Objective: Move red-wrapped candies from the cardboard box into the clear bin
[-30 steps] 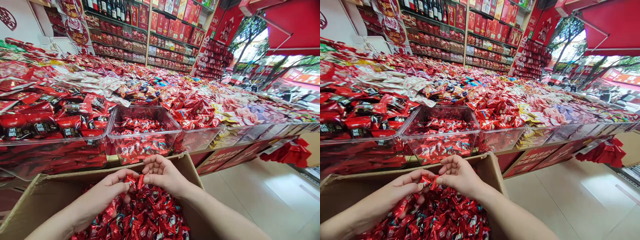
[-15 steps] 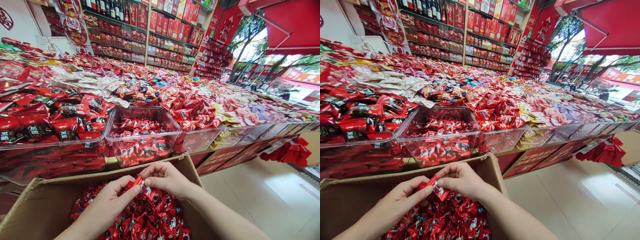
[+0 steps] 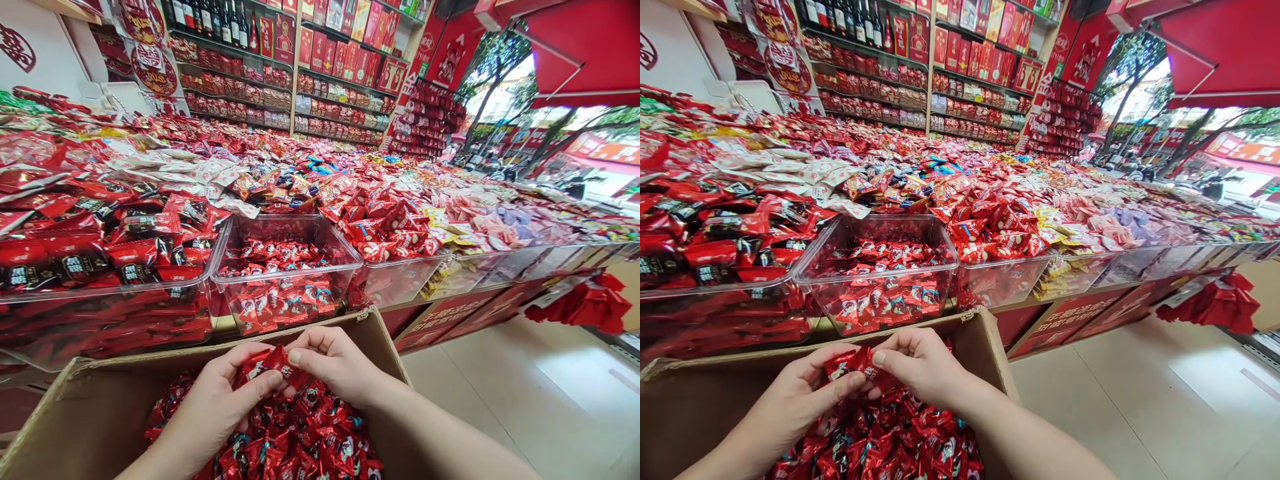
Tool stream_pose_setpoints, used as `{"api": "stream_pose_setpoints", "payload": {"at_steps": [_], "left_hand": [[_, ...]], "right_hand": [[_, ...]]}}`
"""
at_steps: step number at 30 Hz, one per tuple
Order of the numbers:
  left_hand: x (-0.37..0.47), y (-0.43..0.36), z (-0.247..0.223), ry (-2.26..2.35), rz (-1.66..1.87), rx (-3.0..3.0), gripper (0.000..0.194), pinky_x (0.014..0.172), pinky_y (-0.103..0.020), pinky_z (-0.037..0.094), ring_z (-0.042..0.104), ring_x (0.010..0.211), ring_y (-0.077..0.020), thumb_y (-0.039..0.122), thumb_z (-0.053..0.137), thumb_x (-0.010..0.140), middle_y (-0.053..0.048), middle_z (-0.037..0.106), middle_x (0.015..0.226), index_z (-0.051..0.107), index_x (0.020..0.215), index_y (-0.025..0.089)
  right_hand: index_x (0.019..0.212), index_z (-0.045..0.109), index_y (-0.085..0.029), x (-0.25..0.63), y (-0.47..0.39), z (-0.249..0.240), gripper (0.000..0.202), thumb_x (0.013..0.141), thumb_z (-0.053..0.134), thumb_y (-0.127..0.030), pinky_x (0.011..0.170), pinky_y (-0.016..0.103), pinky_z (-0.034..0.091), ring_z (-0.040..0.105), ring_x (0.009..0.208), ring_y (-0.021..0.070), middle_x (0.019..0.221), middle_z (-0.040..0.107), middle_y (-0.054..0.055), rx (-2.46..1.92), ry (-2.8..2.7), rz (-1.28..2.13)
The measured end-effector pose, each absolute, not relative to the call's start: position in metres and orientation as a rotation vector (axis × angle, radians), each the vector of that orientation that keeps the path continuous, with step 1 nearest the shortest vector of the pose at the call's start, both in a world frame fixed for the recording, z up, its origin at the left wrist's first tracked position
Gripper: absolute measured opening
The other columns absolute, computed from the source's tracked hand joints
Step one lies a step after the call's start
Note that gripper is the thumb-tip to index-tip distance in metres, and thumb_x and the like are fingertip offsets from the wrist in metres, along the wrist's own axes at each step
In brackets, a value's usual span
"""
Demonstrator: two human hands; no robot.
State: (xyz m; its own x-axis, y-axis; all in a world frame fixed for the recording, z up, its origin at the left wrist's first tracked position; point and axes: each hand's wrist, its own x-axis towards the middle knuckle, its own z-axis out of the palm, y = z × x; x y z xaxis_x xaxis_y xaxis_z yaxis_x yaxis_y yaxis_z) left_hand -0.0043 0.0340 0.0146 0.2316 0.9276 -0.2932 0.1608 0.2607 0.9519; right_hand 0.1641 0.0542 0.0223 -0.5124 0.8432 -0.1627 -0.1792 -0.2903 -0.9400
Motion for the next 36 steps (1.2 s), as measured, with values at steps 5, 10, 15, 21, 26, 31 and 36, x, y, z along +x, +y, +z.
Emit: {"api": "stream_pose_setpoints", "payload": {"at_steps": [5, 10, 15, 21, 26, 31, 36], "left_hand": [[0.004, 0.031, 0.016, 1.326, 0.847, 1.104, 0.035, 0.031, -0.015, 0.030, 0.040, 0.035, -0.0061, 0.044, 0.068, 0.061, 0.004, 0.061, 0.051, 0.057, 0.083, 0.019], [0.007, 0.030, 0.020, 1.324, 0.853, 1.022, 0.039, 0.028, -0.011, 0.026, 0.031, 0.029, -0.0017, 0.045, 0.069, 0.059, 0.005, 0.057, 0.045, 0.058, 0.084, 0.018], [0.007, 0.030, 0.018, 1.324, 0.868, 1.028, 0.038, 0.028, -0.012, 0.027, 0.032, 0.030, -0.0022, 0.043, 0.069, 0.061, 0.006, 0.056, 0.046, 0.058, 0.086, 0.018], [0.008, 0.029, 0.009, 1.247, 0.908, 1.108, 0.027, 0.026, -0.011, 0.027, 0.035, 0.036, -0.0041, 0.039, 0.070, 0.060, 0.008, 0.050, 0.053, 0.054, 0.070, 0.020], [0.008, 0.027, 0.020, 1.262, 0.885, 1.027, 0.033, 0.028, -0.012, 0.028, 0.038, 0.032, -0.0051, 0.045, 0.064, 0.064, 0.006, 0.056, 0.046, 0.054, 0.083, 0.020], [0.005, 0.025, 0.031, 1.202, 0.944, 0.732, 0.029, 0.031, -0.015, 0.033, 0.055, 0.052, -0.0125, 0.042, 0.055, 0.073, -0.001, 0.062, 0.068, 0.055, 0.092, 0.020], [0.009, 0.025, 0.012, 1.290, 0.898, 0.775, 0.027, 0.028, -0.016, 0.031, 0.056, 0.050, -0.0132, 0.033, 0.056, 0.071, -0.001, 0.059, 0.072, 0.056, 0.093, 0.018]], "right_hand": [[0.068, 0.049, -0.014, 0.167, 0.056, 0.020, 0.027, 0.075, 0.052, -0.040, 0.053, 0.023, 0.040, 0.051, 0.053, 0.0099, 0.056, 0.052, -0.001, -1.016, -1.573, 1.537], [0.063, 0.047, -0.015, 0.170, 0.057, 0.018, 0.021, 0.080, 0.047, -0.029, 0.050, 0.019, 0.030, 0.036, 0.053, 0.0065, 0.057, 0.045, -0.003, -1.101, -1.927, 1.057], [0.063, 0.045, -0.015, 0.170, 0.055, 0.017, 0.023, 0.082, 0.044, -0.029, 0.050, 0.018, 0.030, 0.034, 0.053, 0.0062, 0.057, 0.040, -0.004, -1.093, -1.911, 1.033], [0.092, 0.058, -0.014, 0.167, 0.056, 0.018, 0.018, 0.077, 0.053, -0.023, 0.060, 0.019, 0.041, 0.051, 0.065, 0.0087, 0.075, 0.059, 0.002, -0.934, -1.933, 1.155], [0.081, 0.061, -0.013, 0.171, 0.052, 0.027, 0.011, 0.077, 0.054, -0.020, 0.062, 0.019, 0.041, 0.053, 0.066, 0.0091, 0.073, 0.062, 0.003, -0.913, -2.017, 0.860], [0.086, 0.057, -0.017, 0.175, 0.061, 0.077, 0.010, 0.082, 0.049, -0.021, 0.070, 0.022, 0.043, 0.054, 0.073, 0.0093, 0.079, 0.061, 0.002, -0.832, -1.936, 0.640], [0.087, 0.048, -0.016, 0.154, 0.138, 0.134, 0.009, 0.082, 0.049, -0.024, 0.052, 0.020, 0.044, 0.051, 0.054, 0.0070, 0.063, 0.052, -0.003, -1.038, -1.679, 1.037]]}}
